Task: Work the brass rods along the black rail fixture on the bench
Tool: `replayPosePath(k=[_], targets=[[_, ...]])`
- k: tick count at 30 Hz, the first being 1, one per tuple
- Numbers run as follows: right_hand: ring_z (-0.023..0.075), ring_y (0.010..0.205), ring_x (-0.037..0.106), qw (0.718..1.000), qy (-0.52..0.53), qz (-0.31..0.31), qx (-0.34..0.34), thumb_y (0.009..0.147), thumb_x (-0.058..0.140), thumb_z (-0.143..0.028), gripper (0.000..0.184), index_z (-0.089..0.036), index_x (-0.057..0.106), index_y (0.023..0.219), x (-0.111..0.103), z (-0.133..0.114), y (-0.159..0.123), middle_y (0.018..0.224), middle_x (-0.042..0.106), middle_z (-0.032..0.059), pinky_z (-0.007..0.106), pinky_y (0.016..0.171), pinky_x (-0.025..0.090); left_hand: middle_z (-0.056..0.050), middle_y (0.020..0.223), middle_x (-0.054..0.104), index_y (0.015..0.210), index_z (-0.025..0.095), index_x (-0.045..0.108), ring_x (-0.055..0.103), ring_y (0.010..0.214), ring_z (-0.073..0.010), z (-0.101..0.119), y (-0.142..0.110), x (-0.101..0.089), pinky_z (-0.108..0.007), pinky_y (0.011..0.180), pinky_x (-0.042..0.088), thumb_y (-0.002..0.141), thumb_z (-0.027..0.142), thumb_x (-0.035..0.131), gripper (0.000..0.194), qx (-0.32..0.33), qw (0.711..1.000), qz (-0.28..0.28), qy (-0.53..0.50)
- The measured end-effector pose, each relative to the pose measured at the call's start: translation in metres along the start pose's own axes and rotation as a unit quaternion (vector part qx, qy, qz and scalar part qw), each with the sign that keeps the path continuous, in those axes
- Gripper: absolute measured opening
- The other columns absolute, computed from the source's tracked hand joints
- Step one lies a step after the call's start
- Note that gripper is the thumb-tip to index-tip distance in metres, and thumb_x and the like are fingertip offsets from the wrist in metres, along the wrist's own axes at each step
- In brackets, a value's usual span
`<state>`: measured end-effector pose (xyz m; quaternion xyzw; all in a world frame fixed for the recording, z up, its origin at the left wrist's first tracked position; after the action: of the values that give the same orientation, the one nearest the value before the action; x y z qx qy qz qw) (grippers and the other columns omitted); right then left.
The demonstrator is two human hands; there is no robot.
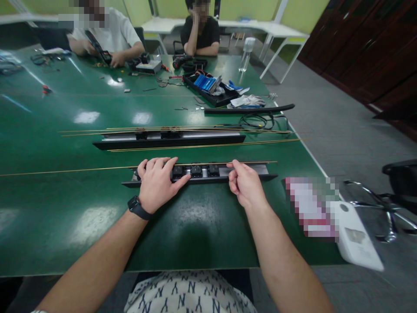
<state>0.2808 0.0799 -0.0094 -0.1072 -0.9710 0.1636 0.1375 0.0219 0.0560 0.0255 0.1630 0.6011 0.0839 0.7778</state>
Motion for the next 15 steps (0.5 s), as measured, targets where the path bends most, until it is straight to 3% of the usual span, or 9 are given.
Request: replayPosePath(k=[8,15], targets=[[0.0063,0.027,0.036,1.000,0.004,0.001,-0.002,0.089,0.073,-0.037,0.022,-0.016,0.065,0.093,-0.0003,0.0012,0.0010,0.047,0.053,-0.0064,0.017,0.027,0.021,-0.014,0.132,0.068,0.134,0.024,0.066,0.054,0.128,-0.0364,-0.0006,-0.0006,0.0018,-0.059,0.118,0.025,0.091,0.067,0.062,0.061,0.003,1.000,0.004,0.011],[0.0060,0.028,0.038,1.000,-0.005,-0.008,0.000,0.085,0.080,-0.041,0.029,-0.017,0.065,0.092,-0.0016,0.0026,0.0032,0.049,0.052,-0.0068,0.016,0.027,0.021,-0.014,0.133,0.068,0.134,0.025,0.066,0.053,0.128,-0.0372,0.0001,-0.0012,0.0002,-0.060,0.118,0.025,0.091,0.065,0.062,0.059,-0.003,1.000,0.002,0.004]])
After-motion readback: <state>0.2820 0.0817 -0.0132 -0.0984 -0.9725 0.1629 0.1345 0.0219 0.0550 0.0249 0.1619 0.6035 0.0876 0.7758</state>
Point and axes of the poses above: each hand's wrist, its own y-axis towards the middle knuckle, its own x-axis out of the palm, z = x × y, the point moved 5 cm from there along y, towards the middle knuckle
